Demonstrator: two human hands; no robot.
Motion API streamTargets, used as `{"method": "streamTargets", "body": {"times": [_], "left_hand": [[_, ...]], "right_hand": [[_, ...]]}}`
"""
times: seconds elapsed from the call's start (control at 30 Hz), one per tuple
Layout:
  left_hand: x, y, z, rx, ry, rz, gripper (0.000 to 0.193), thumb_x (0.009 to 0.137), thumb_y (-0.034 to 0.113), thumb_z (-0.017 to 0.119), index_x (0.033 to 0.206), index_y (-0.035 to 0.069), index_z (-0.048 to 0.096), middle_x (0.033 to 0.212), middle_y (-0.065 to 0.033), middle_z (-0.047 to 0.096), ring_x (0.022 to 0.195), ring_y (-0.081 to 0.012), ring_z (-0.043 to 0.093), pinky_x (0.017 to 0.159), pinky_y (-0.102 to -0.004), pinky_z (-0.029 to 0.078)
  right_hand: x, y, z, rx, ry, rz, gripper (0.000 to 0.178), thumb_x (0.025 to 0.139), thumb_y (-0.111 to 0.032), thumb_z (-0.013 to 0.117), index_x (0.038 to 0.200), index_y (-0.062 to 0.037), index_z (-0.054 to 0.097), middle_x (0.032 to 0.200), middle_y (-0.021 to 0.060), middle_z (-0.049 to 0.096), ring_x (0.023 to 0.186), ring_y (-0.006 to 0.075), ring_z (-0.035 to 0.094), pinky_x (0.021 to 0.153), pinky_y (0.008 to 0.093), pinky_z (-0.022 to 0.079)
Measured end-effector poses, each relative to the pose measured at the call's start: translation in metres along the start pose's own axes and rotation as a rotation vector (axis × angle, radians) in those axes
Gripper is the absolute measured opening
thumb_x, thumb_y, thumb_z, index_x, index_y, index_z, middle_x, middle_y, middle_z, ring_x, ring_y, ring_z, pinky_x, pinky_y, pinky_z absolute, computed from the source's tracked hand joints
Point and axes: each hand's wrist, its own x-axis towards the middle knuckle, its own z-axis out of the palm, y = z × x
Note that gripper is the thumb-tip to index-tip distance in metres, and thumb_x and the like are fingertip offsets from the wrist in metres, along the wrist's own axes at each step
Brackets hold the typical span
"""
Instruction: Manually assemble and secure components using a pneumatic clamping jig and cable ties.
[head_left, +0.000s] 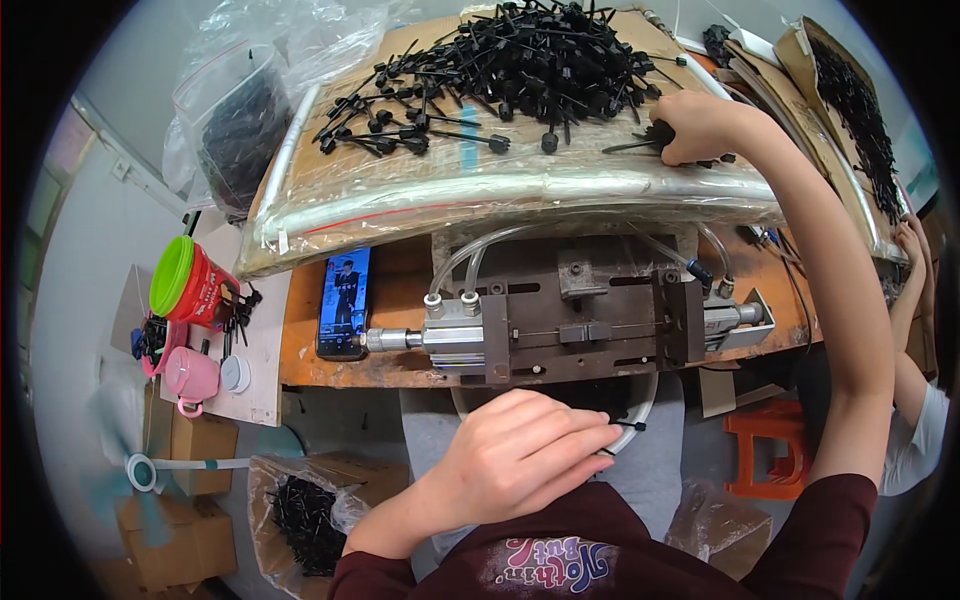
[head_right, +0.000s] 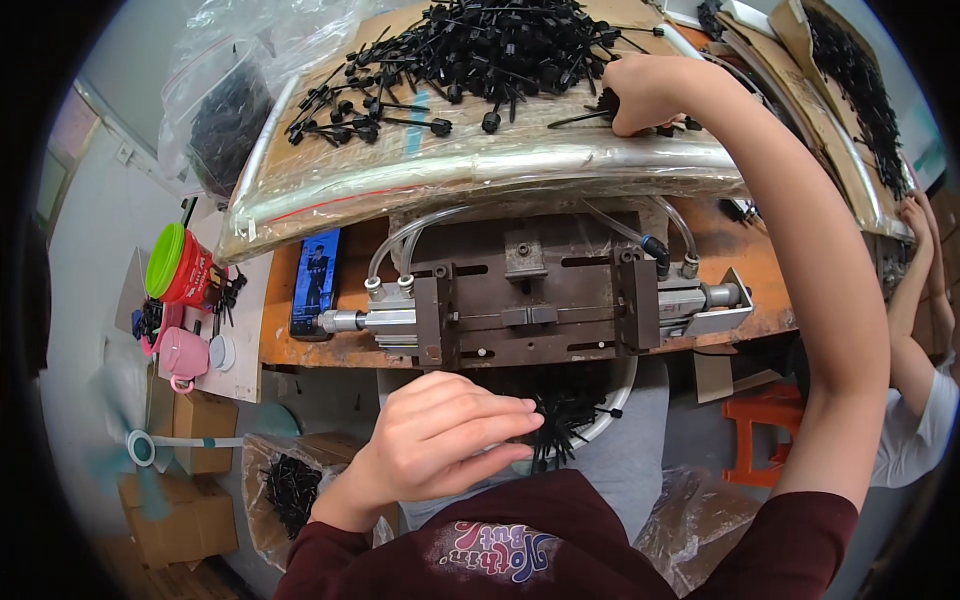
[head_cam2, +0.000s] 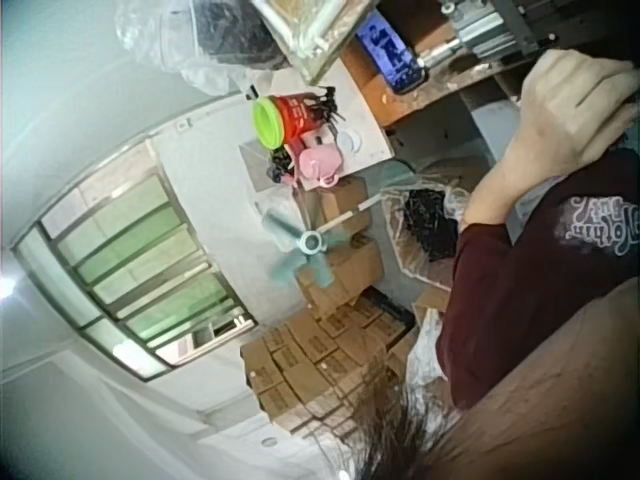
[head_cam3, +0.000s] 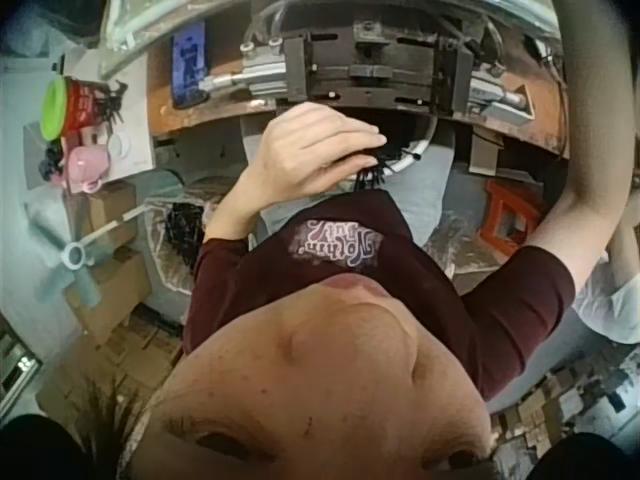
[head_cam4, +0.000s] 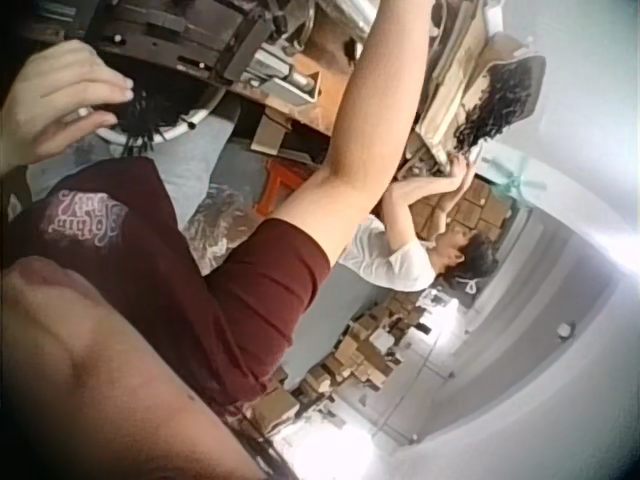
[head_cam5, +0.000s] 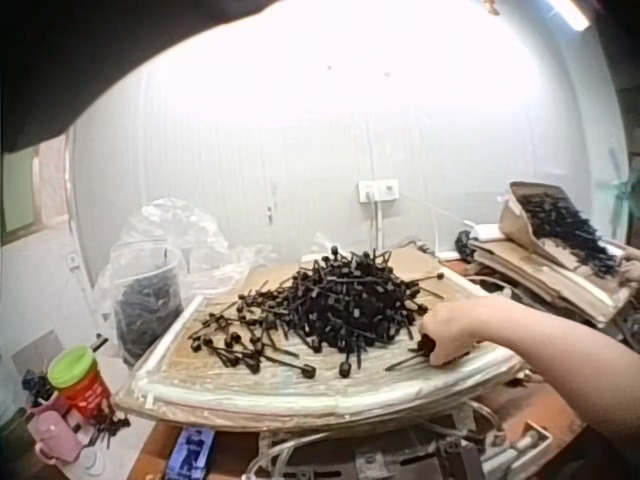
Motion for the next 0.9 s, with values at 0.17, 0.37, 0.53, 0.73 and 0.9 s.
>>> {"method": "streamTargets", "body": {"times": [0.17, 0.37, 0.53, 0.73, 0.9], "left_hand": [[-0.013, -0.001, 0.001, 0.002, -0.026, -0.047, 0.03, 0.074, 0.016, 0.083, 0.101, 0.007, 0.073, 0.097, -0.0052, 0.073, 0.078, -0.019, 0.068, 0.066, -0.0291, 0.051], [-0.002, -0.007, 0.001, 0.03, 0.098, -0.051, 0.03, 0.073, 0.015, 0.083, 0.1, 0.005, 0.073, 0.095, -0.0076, 0.074, 0.081, -0.0209, 0.07, 0.068, -0.0296, 0.051], [0.016, -0.006, 0.006, 0.05, 0.344, -0.084, 0.038, 0.071, 0.0, 0.082, 0.107, -0.001, 0.07, 0.108, -0.0173, 0.071, 0.093, -0.0271, 0.069, 0.079, -0.0328, 0.055], [0.016, -0.008, 0.014, 0.089, 0.34, -0.116, 0.046, 0.069, 0.002, 0.084, 0.113, 0.0, 0.07, 0.115, -0.0143, 0.067, 0.099, -0.0257, 0.066, 0.083, -0.0332, 0.055], [-0.004, -0.006, 0.028, -0.005, 0.219, -0.173, 0.037, 0.069, -0.002, 0.082, 0.104, 0.003, 0.075, 0.106, -0.0101, 0.065, 0.09, -0.019, 0.067, 0.074, -0.0288, 0.058]], "right_hand": [[-0.013, 0.007, 0.022, -0.134, 0.325, -0.236, 0.026, 0.08, -0.007, 0.066, 0.103, 0.0047, 0.059, 0.101, 0.023, 0.066, 0.102, 0.0384, 0.062, 0.092, 0.0453, 0.051], [-0.029, 0.035, 0.022, 0.27, 0.788, -0.363, 0.017, 0.088, -0.009, 0.065, 0.101, 0.0023, 0.061, 0.082, 0.0192, 0.065, 0.079, 0.0344, 0.065, 0.072, 0.041, 0.051], [-0.087, -0.003, 0.024, 1.204, 0.519, -0.373, 0.026, 0.097, -0.03, 0.063, 0.095, -0.0041, 0.062, 0.07, -0.0011, 0.06, 0.053, 0.0026, 0.05, 0.049, 0.0186, 0.039], [-0.153, -0.085, 0.094, 1.809, -0.009, -0.33, 0.015, 0.098, -0.018, 0.061, 0.099, -0.0025, 0.059, 0.071, 0.0007, 0.06, 0.054, 0.0038, 0.051, 0.049, 0.0195, 0.039], [-0.167, -0.101, 0.136, 1.973, -0.066, -0.296, 0.014, 0.099, -0.013, 0.059, 0.104, -0.0001, 0.058, 0.08, 0.0039, 0.061, 0.056, 0.0055, 0.054, 0.05, 0.0205, 0.041]]}}
